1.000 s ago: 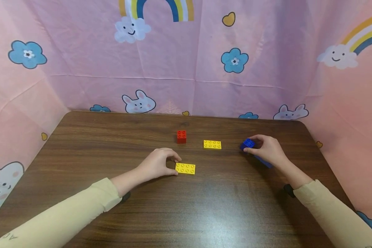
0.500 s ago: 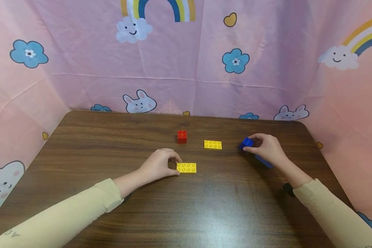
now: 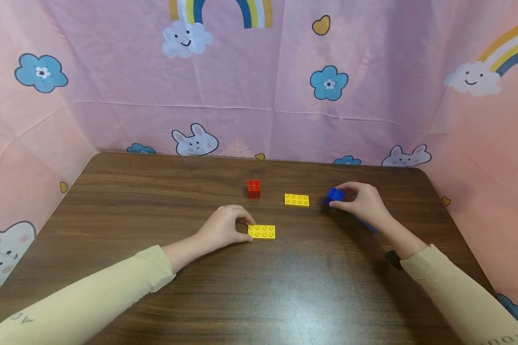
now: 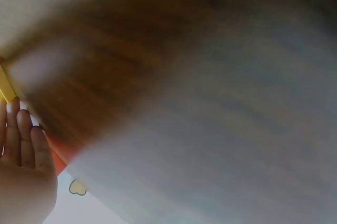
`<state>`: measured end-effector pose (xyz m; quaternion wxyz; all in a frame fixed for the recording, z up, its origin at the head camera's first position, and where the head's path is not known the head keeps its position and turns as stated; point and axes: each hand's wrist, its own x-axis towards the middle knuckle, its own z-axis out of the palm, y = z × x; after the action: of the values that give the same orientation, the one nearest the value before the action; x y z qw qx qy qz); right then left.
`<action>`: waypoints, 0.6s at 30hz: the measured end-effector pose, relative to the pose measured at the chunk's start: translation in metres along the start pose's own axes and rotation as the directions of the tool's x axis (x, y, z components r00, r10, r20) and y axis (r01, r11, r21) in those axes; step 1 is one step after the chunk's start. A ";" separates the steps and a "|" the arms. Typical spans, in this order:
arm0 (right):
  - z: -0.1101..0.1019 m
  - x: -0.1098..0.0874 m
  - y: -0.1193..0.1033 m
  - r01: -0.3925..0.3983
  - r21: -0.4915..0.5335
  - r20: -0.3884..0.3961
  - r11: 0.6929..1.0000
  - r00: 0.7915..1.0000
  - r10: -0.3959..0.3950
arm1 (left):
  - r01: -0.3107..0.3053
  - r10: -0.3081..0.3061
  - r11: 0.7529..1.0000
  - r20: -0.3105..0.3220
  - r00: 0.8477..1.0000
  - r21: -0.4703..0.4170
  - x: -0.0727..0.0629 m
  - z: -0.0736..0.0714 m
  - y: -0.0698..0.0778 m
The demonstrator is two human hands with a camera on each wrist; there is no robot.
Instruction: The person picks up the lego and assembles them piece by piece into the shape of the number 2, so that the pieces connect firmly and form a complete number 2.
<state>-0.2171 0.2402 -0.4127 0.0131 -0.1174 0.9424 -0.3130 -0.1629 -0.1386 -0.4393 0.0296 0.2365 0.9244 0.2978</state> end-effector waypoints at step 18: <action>0.028 0.006 -0.041 0.056 0.142 0.042 0.988 0.997 -0.063 | 0.015 -0.016 1.000 -0.014 1.000 -0.016 0.000 0.002 0.002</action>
<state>-0.2110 0.1904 -0.4110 0.0336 -0.1513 0.9136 -0.3760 -0.1620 -0.1361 -0.4404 0.0275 0.2270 0.9239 0.3067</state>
